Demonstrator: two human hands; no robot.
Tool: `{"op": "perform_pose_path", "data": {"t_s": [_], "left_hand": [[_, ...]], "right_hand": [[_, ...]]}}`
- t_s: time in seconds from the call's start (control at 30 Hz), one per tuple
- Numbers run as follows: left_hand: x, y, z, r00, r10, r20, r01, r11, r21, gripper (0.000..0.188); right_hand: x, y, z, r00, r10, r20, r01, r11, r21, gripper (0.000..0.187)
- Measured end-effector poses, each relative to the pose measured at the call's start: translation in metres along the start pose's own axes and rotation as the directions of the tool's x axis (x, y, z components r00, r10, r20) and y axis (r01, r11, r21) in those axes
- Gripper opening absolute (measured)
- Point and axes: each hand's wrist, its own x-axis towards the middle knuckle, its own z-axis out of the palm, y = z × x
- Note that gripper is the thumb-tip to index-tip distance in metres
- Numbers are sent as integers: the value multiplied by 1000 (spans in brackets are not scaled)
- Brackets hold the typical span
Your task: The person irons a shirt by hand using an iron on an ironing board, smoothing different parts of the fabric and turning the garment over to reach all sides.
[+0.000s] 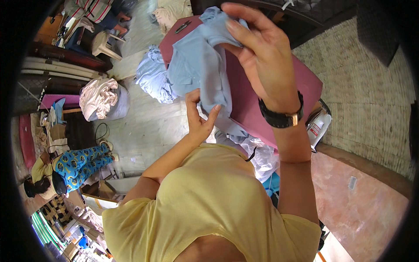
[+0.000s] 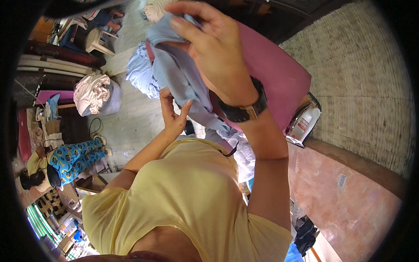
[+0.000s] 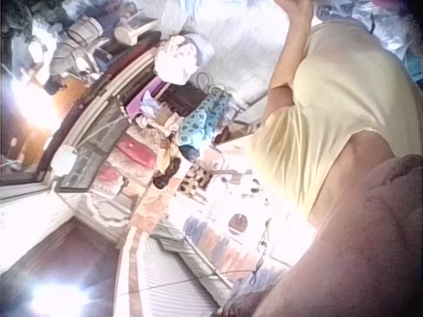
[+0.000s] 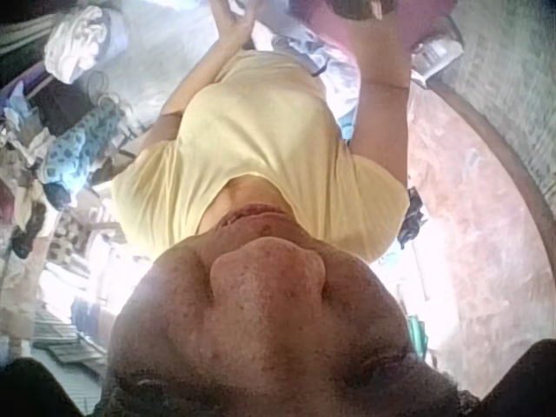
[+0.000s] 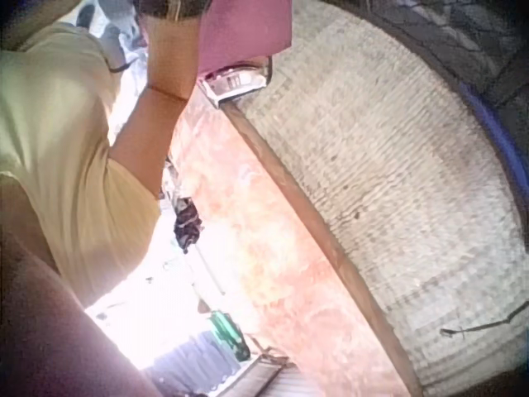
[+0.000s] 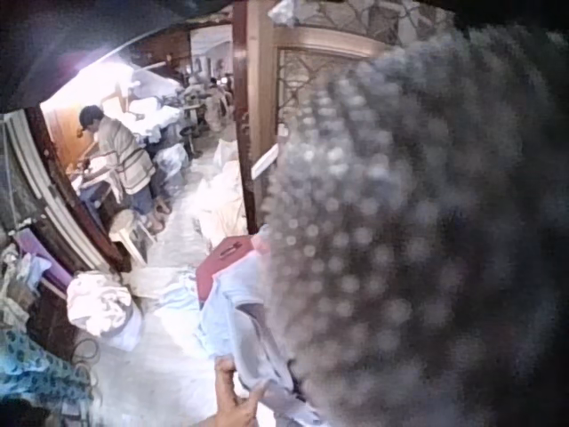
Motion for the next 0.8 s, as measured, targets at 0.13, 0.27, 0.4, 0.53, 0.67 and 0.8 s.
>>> {"op": "perform_pose_path", "data": {"t_s": [0.13, 0.27, 0.4, 0.53, 0.67, 0.8], "left_hand": [[-17, -26, -31, 990, 101, -100, -69, 958, 280, 84], [-19, -104, -57, 942, -119, -315, 248, 879, 408, 80], [1, -177, -102, 793, -325, -516, 534, 778, 331, 77], [2, -244, -170, 616, -750, -241, 684, 661, -309, 57], [34, -209, -190, 870, -492, -26, 450, 815, -365, 48], [77, -126, -231, 904, -422, 75, 405, 783, -472, 48]], "right_hand": [[39, 28, 52, 990, 9, 137, -9, 1000, -3, 29], [67, 48, 84, 993, -21, 120, 24, 999, -26, 30], [74, 42, 87, 994, -104, 39, 106, 992, -64, 31], [62, 11, 77, 975, -217, -51, 211, 971, -110, 32], [21, -38, 47, 916, -356, -183, 306, 918, -253, 32], [-55, -89, 20, 862, -412, -294, 295, 881, -370, 36]]}}
